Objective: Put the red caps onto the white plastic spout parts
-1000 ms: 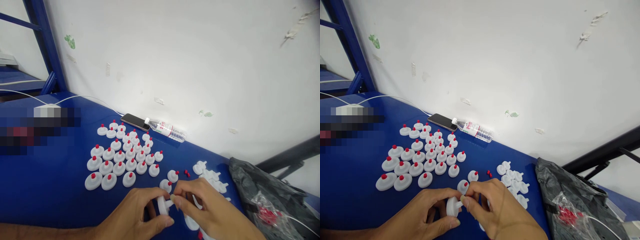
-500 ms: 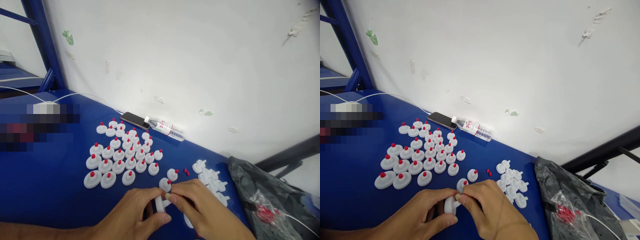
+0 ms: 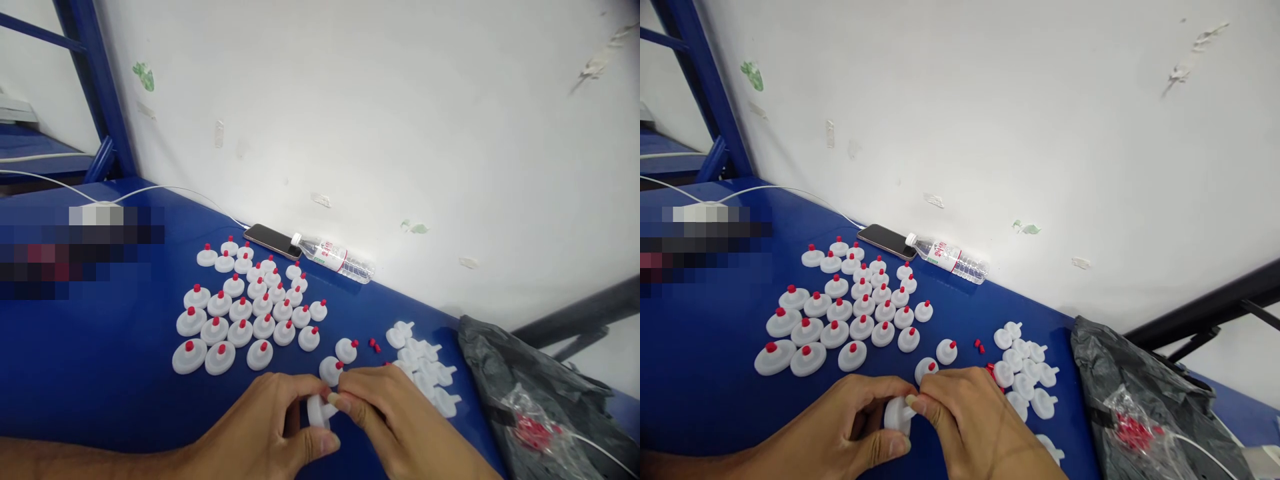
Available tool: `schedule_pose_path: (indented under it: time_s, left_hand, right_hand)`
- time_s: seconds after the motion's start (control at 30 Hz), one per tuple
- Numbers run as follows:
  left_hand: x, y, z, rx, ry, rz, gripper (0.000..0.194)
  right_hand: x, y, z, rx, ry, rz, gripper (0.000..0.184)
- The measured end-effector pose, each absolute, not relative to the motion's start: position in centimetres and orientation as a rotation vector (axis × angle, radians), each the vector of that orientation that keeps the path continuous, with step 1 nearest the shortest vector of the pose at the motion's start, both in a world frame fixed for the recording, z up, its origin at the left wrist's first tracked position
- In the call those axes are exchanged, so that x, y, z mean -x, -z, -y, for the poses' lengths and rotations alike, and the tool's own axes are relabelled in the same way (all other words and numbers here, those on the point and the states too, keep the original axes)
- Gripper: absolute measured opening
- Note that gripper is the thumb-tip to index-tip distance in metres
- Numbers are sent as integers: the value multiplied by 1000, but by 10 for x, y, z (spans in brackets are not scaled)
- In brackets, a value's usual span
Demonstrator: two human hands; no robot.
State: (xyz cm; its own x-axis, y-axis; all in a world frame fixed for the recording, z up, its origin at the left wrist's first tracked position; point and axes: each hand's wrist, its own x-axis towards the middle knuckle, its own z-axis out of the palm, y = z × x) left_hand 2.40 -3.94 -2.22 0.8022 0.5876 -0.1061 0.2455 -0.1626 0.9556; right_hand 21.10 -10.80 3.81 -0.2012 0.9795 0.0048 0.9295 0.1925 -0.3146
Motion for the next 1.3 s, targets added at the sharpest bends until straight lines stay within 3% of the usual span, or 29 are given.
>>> schedule_pose_path:
  time_s: [0.4,0.57,0.67,0.8,1.07,1.3]
  left_hand:
    - [-25,5,34,-1670,-350,-550,34]
    - [-29,14,41,-1452,-344,-650,65]
    - [-30,21,41,-1361,-371,-623,77]
    - [-30,19,38,-1405,-326,-542,58]
    - [-31,11,35,-1433,-263,-505,48]
    - [-31,4,34,-1436,-249,-507,41]
  right_hand:
    - [-208,-43,102,1782,-658,2162,35]
    - [-222,-50,98,1824,-584,1995,46]
    - [-239,-51,95,1905,-285,1742,49]
    - [-252,-41,88,2150,78,1627,51]
    - [-254,-30,78,2310,38,1715,52]
    - [-280,-41,89,2601,253,1559,27]
